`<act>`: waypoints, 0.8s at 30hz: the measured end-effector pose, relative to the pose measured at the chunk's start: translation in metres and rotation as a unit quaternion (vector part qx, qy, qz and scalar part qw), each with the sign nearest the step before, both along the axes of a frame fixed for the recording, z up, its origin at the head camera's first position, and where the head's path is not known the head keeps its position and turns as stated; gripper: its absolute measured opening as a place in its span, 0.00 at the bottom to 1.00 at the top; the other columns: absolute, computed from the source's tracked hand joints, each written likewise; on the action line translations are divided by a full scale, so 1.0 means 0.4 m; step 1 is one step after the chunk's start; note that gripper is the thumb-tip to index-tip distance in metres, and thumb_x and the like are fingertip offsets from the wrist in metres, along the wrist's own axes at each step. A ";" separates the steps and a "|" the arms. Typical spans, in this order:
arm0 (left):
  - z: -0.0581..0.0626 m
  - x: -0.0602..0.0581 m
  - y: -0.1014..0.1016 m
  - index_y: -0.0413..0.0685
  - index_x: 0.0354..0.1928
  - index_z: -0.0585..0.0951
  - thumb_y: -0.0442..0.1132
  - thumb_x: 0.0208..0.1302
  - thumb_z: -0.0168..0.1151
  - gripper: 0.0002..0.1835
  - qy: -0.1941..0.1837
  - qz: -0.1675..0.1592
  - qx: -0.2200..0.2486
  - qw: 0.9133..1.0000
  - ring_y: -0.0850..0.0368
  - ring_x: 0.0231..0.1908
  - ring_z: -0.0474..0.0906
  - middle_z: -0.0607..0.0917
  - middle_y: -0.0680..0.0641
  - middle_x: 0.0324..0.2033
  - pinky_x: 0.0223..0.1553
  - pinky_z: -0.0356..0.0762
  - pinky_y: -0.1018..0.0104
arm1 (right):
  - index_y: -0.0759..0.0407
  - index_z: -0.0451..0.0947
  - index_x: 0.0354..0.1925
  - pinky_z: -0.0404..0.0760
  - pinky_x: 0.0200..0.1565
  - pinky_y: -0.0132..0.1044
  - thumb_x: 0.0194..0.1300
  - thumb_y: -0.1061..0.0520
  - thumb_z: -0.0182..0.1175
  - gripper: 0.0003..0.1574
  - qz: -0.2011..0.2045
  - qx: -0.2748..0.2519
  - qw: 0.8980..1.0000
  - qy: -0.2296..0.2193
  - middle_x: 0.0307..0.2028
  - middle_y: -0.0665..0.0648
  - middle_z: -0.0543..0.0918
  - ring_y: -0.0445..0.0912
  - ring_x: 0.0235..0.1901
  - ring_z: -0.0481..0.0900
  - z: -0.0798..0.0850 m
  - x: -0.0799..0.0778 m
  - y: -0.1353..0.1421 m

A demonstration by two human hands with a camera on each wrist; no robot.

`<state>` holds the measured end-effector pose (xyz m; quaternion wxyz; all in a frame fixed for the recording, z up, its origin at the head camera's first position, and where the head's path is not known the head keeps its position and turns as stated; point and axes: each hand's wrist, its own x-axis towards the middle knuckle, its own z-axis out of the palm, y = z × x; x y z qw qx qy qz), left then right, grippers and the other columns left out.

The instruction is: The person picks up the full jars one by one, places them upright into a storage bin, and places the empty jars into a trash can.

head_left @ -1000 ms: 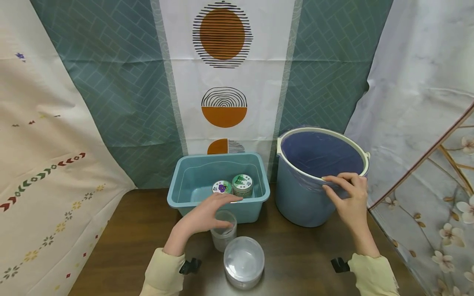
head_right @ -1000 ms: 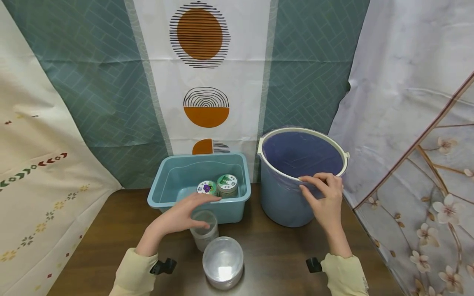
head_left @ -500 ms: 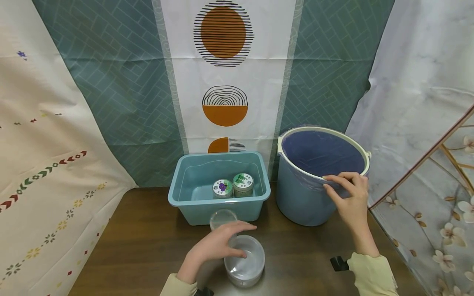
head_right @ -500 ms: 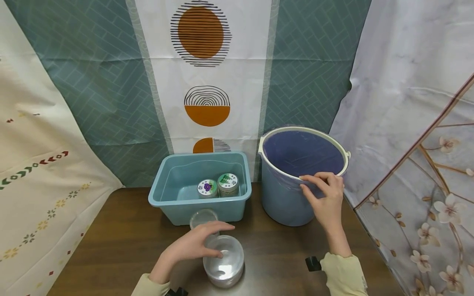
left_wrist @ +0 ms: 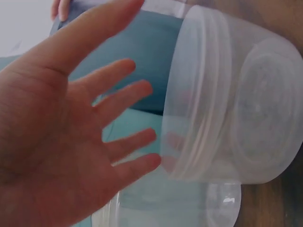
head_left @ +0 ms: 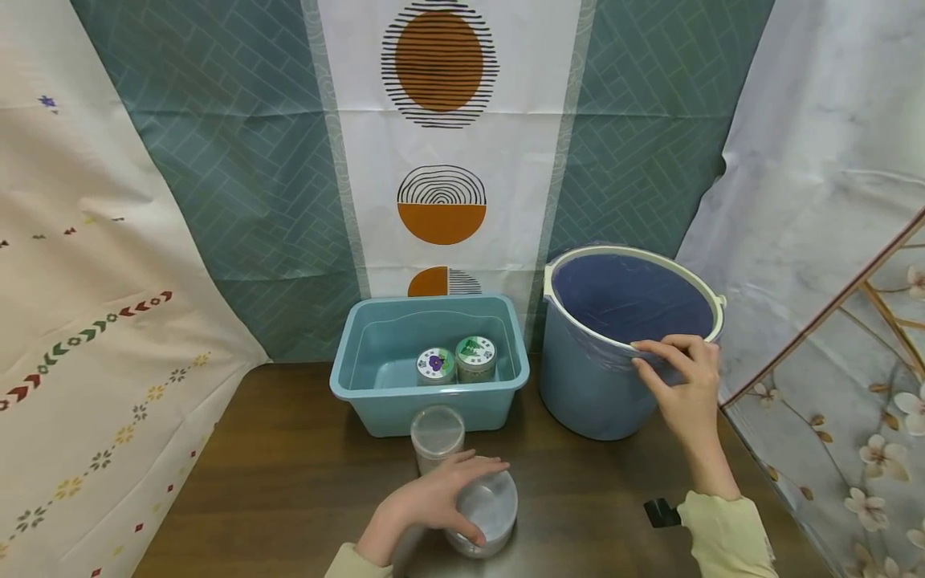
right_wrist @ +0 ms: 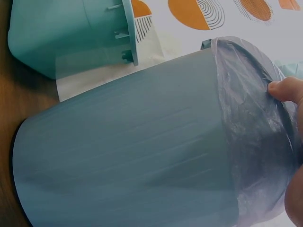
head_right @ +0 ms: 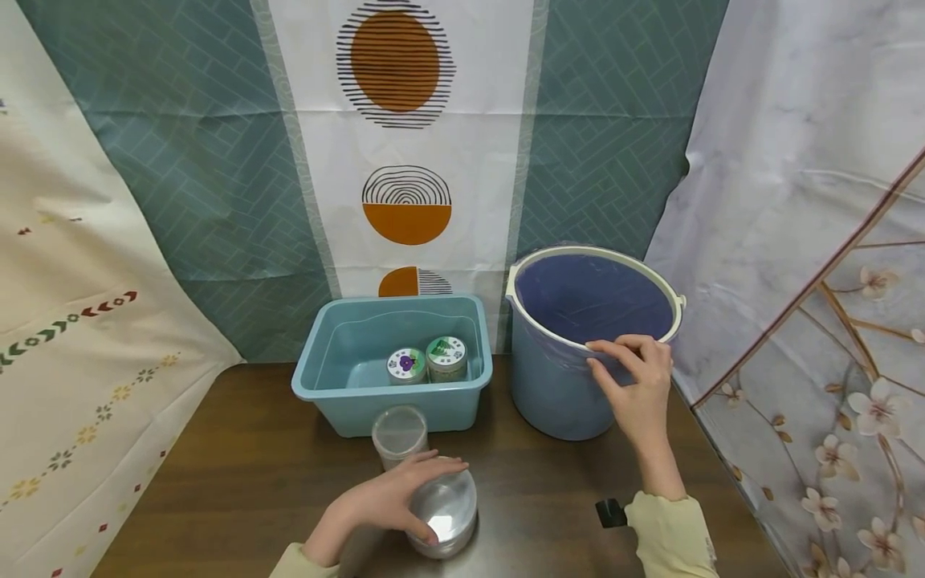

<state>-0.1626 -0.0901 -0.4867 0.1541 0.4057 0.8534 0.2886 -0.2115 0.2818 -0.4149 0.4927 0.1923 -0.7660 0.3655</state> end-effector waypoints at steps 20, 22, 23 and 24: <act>0.025 0.019 0.076 0.78 0.73 0.61 0.56 0.29 0.86 0.63 0.176 0.004 -0.268 0.947 0.49 0.66 0.64 0.64 0.55 0.72 0.64 0.71 0.62 | 0.61 0.89 0.38 0.53 0.54 0.31 0.47 0.70 0.73 0.17 0.000 0.002 1.000 0.002 0.38 0.65 0.77 0.31 0.45 0.61 0.007 0.003 0.000; 0.025 0.017 0.079 0.79 0.72 0.62 0.57 0.29 0.86 0.62 0.181 -0.005 -0.270 0.946 0.49 0.65 0.64 0.65 0.54 0.71 0.62 0.72 0.62 | 0.60 0.89 0.39 0.53 0.54 0.31 0.48 0.69 0.73 0.16 0.000 0.004 1.000 0.002 0.38 0.65 0.77 0.31 0.45 0.61 0.007 0.005 -0.001; 0.025 0.016 0.080 0.80 0.72 0.62 0.57 0.29 0.86 0.62 0.184 -0.010 -0.271 0.945 0.49 0.65 0.65 0.65 0.53 0.70 0.62 0.72 0.62 | 0.60 0.89 0.39 0.53 0.54 0.31 0.49 0.69 0.73 0.15 0.000 0.005 1.000 0.002 0.37 0.65 0.77 0.31 0.45 0.61 0.007 0.005 -0.001; 0.024 0.014 0.081 0.80 0.72 0.62 0.58 0.29 0.86 0.61 0.186 -0.015 -0.272 0.944 0.50 0.64 0.65 0.65 0.52 0.70 0.61 0.72 0.62 | 0.60 0.89 0.39 0.53 0.54 0.32 0.49 0.68 0.73 0.15 0.000 0.005 1.000 0.003 0.37 0.65 0.77 0.32 0.45 0.61 0.007 0.005 -0.001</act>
